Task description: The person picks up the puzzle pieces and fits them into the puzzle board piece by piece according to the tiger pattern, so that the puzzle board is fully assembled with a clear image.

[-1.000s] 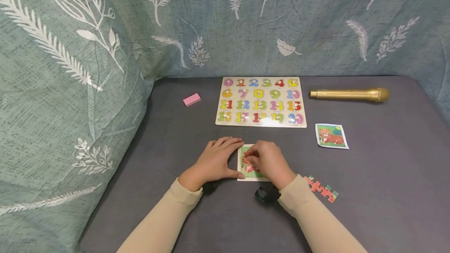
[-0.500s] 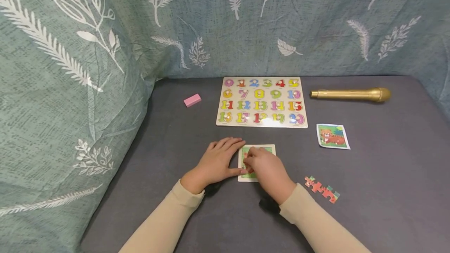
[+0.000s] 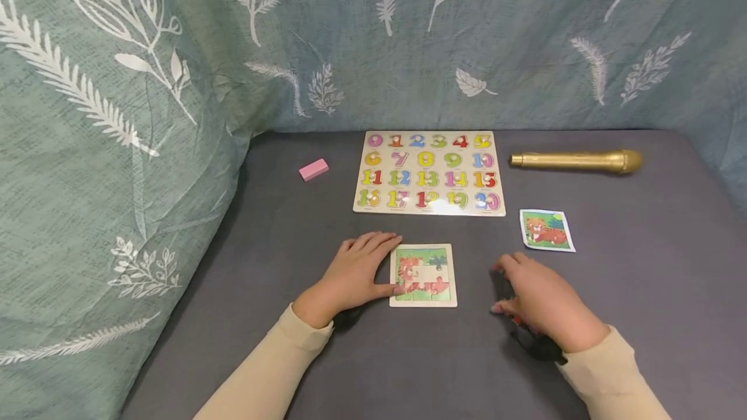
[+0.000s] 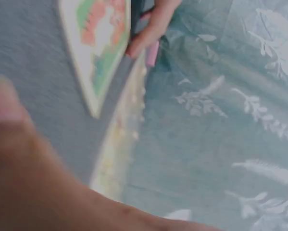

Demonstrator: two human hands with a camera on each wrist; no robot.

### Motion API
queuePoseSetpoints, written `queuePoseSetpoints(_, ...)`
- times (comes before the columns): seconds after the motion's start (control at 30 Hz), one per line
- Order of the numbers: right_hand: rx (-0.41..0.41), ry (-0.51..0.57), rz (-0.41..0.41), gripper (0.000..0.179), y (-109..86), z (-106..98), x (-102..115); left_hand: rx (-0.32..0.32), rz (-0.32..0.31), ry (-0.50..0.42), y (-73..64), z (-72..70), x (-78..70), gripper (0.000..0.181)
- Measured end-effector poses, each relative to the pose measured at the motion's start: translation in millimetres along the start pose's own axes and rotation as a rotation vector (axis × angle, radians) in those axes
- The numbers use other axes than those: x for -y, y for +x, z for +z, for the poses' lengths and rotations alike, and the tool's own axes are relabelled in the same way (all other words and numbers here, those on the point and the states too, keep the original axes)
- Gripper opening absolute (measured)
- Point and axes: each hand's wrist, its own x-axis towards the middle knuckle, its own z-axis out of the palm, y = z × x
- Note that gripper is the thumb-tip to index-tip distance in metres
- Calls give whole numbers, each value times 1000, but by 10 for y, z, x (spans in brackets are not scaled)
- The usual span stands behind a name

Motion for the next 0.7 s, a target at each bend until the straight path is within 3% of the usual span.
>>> queuePoseSetpoints(0.1, 46, 185, 44, 44, -80, 95, -82, 3, -8, 7, -28, 7, 8, 95)
queuePoseSetpoints(0.3, -20, 385, 6, 22, -82, 117, -26, -17, 17, 2, -16, 24, 17, 95)
queuePoseSetpoints(0.43, -69, 520, 15, 11, 137, 124, 223, -21, 10, 7, -25, 14, 38, 96)
queuePoseSetpoints(0.5, -96, 569, 17, 15, 279, 179, 355, -25, 6, 2, -33, 10, 47, 95)
queuePoseSetpoints(0.7, -97, 649, 25, 14, 556, 339, 562, -21, 14, -8, -21, 12, 25, 94)
